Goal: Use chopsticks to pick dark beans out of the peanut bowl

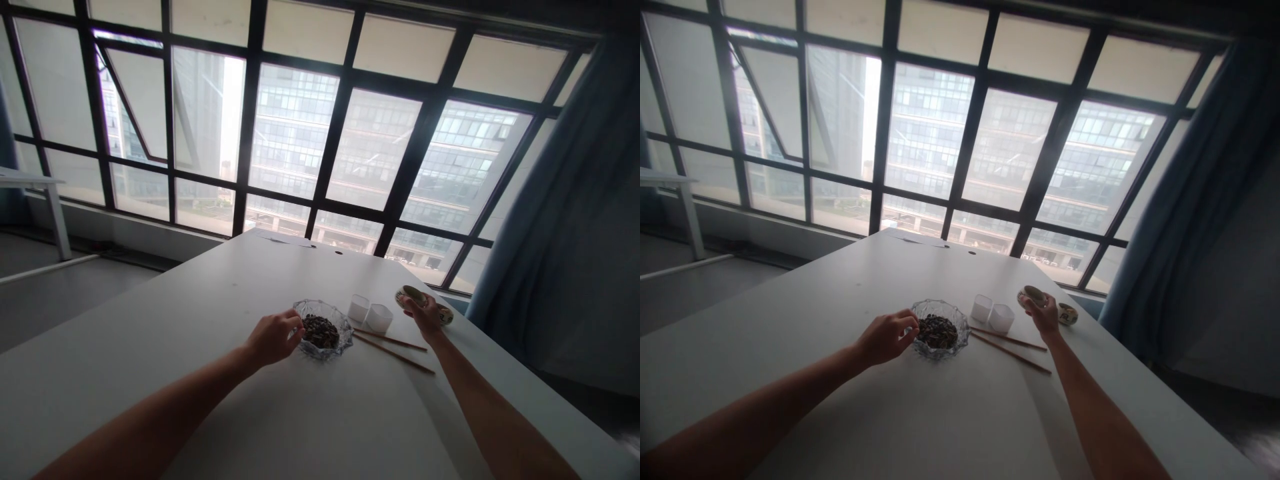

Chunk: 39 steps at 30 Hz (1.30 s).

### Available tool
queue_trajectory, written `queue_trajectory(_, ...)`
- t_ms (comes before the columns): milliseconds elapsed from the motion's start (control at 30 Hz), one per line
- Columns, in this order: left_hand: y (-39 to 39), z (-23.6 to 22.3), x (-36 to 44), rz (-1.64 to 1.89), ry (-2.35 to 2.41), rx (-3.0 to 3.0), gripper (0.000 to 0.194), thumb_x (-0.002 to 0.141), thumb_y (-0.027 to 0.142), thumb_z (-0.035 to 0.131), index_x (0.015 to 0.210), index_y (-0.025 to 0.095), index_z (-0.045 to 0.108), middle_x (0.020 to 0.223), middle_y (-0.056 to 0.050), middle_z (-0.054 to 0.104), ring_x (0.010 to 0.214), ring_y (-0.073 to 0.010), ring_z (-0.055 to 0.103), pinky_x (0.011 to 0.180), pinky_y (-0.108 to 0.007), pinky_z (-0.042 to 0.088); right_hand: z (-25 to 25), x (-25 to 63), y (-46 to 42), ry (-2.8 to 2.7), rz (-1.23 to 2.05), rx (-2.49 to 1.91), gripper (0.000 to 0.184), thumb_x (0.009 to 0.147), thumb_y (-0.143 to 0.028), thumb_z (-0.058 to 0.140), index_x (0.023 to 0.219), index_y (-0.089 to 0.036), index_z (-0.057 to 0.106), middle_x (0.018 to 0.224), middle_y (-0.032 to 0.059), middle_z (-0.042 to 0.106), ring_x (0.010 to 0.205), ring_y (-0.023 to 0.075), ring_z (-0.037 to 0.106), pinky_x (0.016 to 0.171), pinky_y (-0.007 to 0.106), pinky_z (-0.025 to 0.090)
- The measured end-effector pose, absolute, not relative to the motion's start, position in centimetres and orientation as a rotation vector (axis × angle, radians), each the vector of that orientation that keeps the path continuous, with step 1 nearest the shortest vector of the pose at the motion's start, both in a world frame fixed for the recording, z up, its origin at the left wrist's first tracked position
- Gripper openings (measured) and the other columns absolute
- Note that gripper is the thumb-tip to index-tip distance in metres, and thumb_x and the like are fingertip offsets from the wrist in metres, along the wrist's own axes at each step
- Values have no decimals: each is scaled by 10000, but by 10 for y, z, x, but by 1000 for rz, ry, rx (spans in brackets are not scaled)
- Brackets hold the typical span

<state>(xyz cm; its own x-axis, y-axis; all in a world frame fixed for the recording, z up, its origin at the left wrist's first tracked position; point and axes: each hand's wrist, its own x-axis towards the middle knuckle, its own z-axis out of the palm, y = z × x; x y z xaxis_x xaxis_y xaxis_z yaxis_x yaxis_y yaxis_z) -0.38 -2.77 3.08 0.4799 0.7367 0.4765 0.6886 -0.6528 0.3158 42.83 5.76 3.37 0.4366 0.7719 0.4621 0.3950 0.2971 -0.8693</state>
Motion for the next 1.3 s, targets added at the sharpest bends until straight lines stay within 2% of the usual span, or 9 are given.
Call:
queue_trajectory(100, -28, 30, -4, 927, 1289, 2627, 228, 918, 293, 463, 966, 225, 675, 1178, -29, 680, 741, -145, 683, 724, -282, 534, 54, 392, 57, -1232, 449, -1236, 812, 530, -593, 856, 1139, -169, 527, 1049, 113, 667, 861, 283, 700, 647, 368, 625)
queue_trajectory(267, -29, 29, -4, 940, 1386, 2607, 309, 919, 335, 470, 1172, 223, 609, 1410, -73, 546, 886, -196, 697, 800, -349, 559, 67, 318, 43, -1616, 627, -1073, 734, 571, -464, 896, 1128, -181, 511, 1001, 97, 684, 874, 282, 687, 681, 408, 599)
queue_trajectory(367, -28, 28, -2, 908, 1448, 2561, 362, 917, 362, 476, 1231, 219, 584, 1452, -88, 508, 997, -233, 685, 851, -373, 556, 64, 284, 30, -1911, 391, -1021, 685, 596, -367, 883, 1141, -207, 500, 1011, 74, 680, 898, 279, 675, 755, 430, 573)
queue_trajectory(467, -25, 24, -1, 833, 1513, 2499, 444, 927, 398, 453, 1309, 190, 544, 1483, -120, 478, 1119, -279, 649, 913, -409, 539, 60, 265, 16, -2143, -12, -1030, 669, 618, -271, 832, 1192, -213, 492, 1094, 100, 655, 891, 280, 656, 752, 417, 553)
queue_trajectory(567, -21, 20, -1, 779, 1546, 2458, 547, 947, 435, 405, 1420, 165, 450, 1518, -151, 431, 1288, -307, 540, 1019, -447, 477, 59, 257, 7, -2308, -306, -990, 629, 667, -258, 766, 1233, -224, 495, 1199, 127, 614, 923, 288, 634, 732, 395, 541)
queue_trajectory(667, -21, 20, 0, 760, 1551, 2438, 603, 955, 446, 384, 1487, 161, 362, 1541, -157, 394, 1350, -304, 478, 1061, -449, 440, 59, 255, 4, -2408, -477, -935, 600, 722, -248, 723, 1277, -229, 496, 1250, 135, 597, 977, 300, 613, 743, 391, 531)
queue_trajectory(933, -23, 23, 0, 712, 1528, 2447, 616, 964, 456, 343, 1484, 127, 378, 1543, -168, 383, 1335, -304, 495, 1062, -447, 436, 57, 260, 9, -2503, -754, -880, 612, 797, -116, 676, 1370, -235, 496, 1357, 130, 562, 1048, 308, 583, 827, 429, 499)
queue_trajectory(1133, -19, 19, 0, 692, 1536, 2459, 626, 968, 482, 320, 1485, 133, 377, 1539, -167, 393, 1396, -280, 420, 1107, -416, 376, 57, 260, 7, -2486, -847, -828, 642, 893, 12, 519, 1419, -355, 485, 1452, 32, 518, 1126, 287, 567, 899, 443, 465)
queue_trajectory(1300, -18, 16, 1, 690, 1629, 2432, 620, 958, 504, 315, 1455, 144, 406, 1526, -173, 413, 1419, -307, 364, 1122, -503, 294, 59, 259, 4, -2503, -864, -753, 650, 909, 10, 511, 1422, -387, 476, 1475, 6, 499, 1170, 277, 554, 916, 436, 458)
